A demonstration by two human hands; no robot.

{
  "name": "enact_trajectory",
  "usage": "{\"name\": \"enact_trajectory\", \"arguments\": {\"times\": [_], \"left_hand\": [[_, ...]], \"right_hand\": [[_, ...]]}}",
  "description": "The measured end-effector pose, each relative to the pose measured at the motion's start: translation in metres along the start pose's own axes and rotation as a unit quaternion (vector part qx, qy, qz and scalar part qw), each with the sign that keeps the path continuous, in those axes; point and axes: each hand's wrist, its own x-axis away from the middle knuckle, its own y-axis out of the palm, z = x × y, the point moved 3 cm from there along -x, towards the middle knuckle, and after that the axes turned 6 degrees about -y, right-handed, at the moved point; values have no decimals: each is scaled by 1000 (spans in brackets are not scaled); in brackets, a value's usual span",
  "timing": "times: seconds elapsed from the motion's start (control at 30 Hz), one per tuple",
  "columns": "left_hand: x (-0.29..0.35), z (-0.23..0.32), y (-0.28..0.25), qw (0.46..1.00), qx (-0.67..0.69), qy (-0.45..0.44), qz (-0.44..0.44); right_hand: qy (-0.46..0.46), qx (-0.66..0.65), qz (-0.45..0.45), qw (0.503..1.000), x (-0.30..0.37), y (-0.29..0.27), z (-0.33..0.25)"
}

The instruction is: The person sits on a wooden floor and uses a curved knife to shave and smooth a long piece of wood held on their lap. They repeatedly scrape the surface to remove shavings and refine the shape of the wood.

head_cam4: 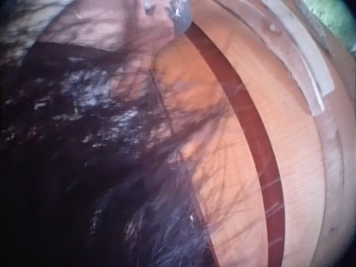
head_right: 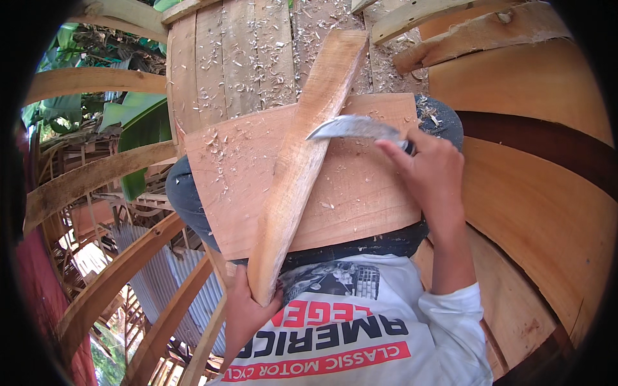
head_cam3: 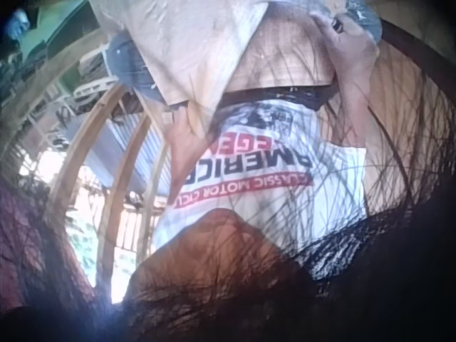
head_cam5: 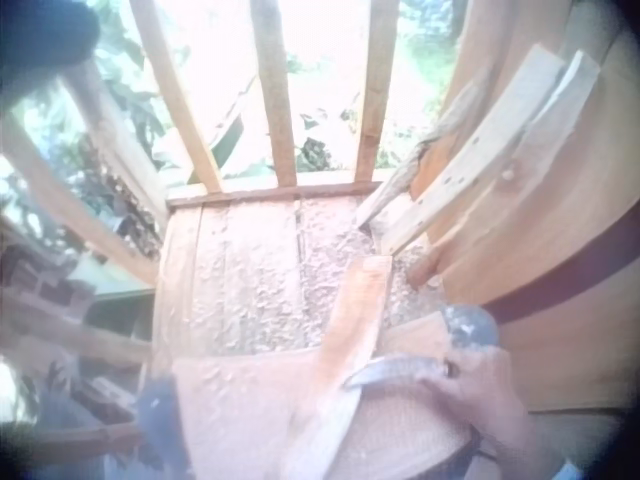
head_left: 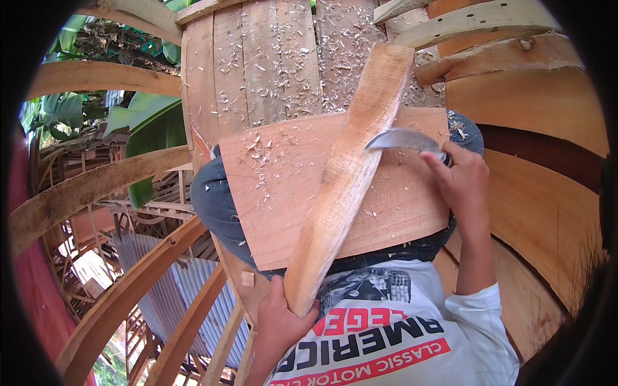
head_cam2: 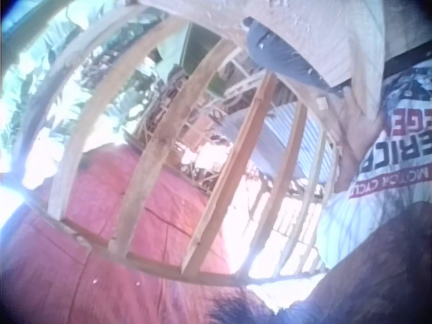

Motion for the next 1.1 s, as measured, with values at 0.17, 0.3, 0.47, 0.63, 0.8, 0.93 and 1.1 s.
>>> {"name": "enact_trajectory", "arguments": {"times": [0.17, 0.3, 0.47, 0.63, 0.8, 0.93, 1.1], "left_hand": [[-1, -11, 1, 1000, -11, 17, 0], [-7, 0, 4, 1000, -3, 3, -13], [-8, 2, 5, 1000, 6, 5, -20], [-9, 3, 5, 999, 28, 23, -17], [-9, 8, 4, 1000, 10, 27, -10], [-9, 7, 4, 1000, 4, 7, -23], [-10, 4, 4, 999, 20, 11, -27]], "right_hand": [[80, -44, -39, 995, -5, -27, 14], [-130, -83, -140, 978, 42, -14, -42], [-173, -95, -144, 970, 53, 5, -56], [-198, -67, -101, 973, 38, 5, -55], [-208, -37, -73, 975, 27, 6, -52], [-216, -28, -46, 975, 22, 7, -53], [-212, -10, -35, 977, 19, 5, -53]]}}
